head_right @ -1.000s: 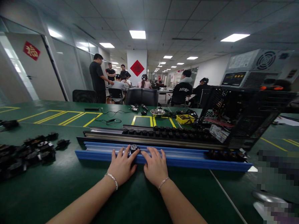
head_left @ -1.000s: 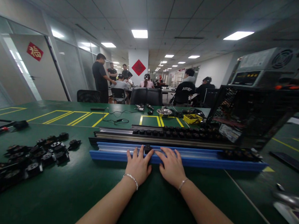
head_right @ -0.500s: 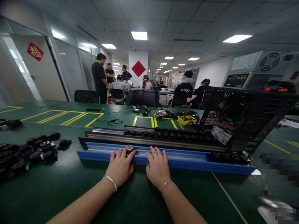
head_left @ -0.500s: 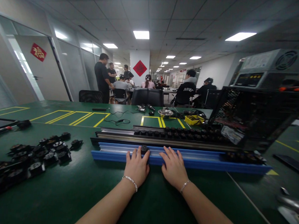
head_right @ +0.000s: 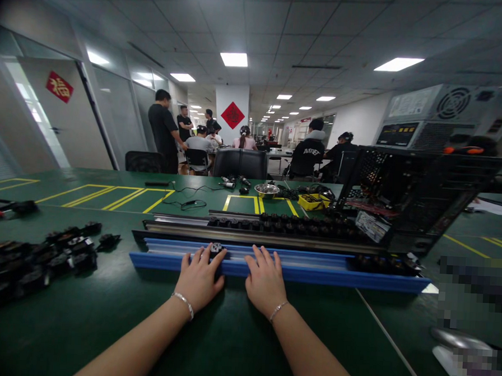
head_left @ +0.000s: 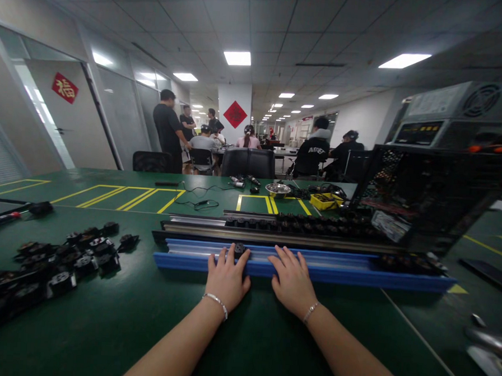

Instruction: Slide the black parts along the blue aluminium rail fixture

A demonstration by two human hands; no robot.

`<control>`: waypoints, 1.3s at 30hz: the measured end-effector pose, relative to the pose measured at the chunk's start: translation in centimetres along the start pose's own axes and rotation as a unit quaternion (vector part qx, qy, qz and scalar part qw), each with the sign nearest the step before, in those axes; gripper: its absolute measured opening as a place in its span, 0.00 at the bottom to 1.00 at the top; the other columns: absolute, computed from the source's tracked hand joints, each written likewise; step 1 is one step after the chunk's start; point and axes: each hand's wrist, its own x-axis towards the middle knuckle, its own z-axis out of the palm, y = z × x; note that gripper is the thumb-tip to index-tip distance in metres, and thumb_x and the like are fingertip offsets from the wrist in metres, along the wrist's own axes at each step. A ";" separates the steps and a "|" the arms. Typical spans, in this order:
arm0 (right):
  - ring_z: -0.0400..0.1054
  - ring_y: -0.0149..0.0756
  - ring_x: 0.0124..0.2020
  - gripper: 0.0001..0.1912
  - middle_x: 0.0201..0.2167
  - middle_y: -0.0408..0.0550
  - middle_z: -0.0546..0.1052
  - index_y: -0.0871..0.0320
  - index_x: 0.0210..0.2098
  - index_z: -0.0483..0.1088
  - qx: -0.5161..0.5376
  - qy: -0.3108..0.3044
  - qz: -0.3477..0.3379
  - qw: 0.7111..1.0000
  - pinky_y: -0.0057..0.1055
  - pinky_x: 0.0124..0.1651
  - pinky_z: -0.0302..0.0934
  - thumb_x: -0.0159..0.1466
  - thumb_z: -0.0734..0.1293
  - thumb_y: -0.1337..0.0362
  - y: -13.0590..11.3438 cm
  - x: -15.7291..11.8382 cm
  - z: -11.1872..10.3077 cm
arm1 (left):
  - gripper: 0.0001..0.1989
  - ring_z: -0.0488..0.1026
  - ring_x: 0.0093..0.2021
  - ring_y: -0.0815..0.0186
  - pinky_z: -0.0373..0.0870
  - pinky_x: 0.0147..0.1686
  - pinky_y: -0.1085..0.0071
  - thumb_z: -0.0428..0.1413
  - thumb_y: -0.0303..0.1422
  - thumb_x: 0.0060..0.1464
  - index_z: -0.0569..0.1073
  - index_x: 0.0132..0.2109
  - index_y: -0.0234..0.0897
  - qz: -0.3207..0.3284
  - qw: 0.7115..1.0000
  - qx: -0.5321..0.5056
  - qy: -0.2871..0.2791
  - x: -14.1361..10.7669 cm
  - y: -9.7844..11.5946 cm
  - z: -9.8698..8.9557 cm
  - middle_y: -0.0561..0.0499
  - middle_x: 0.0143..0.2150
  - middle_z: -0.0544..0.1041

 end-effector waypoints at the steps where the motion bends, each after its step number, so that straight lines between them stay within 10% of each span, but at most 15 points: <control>1: 0.48 0.42 0.61 0.22 0.60 0.48 0.60 0.52 0.50 0.65 0.000 0.000 -0.001 1.000 0.45 0.61 0.34 0.56 0.58 0.68 0.0 0.0 0.0 | 0.30 0.54 0.60 0.49 0.44 0.55 0.46 0.51 0.43 0.49 0.56 0.60 0.52 -0.002 1.000 0.003 0.001 0.0 -0.1 0.0 0.44 0.62 0.59; 39: 0.48 0.42 0.61 0.22 0.60 0.48 0.59 0.53 0.50 0.65 -0.001 0.000 -0.003 1.000 0.46 0.61 0.34 0.55 0.58 0.69 0.2 0.0 0.0 | 0.25 0.50 0.62 0.44 0.35 0.56 0.38 0.39 0.50 0.55 0.65 0.56 0.53 -0.066 0.998 0.019 0.012 0.4 -1.5 -0.9 0.44 0.59 0.65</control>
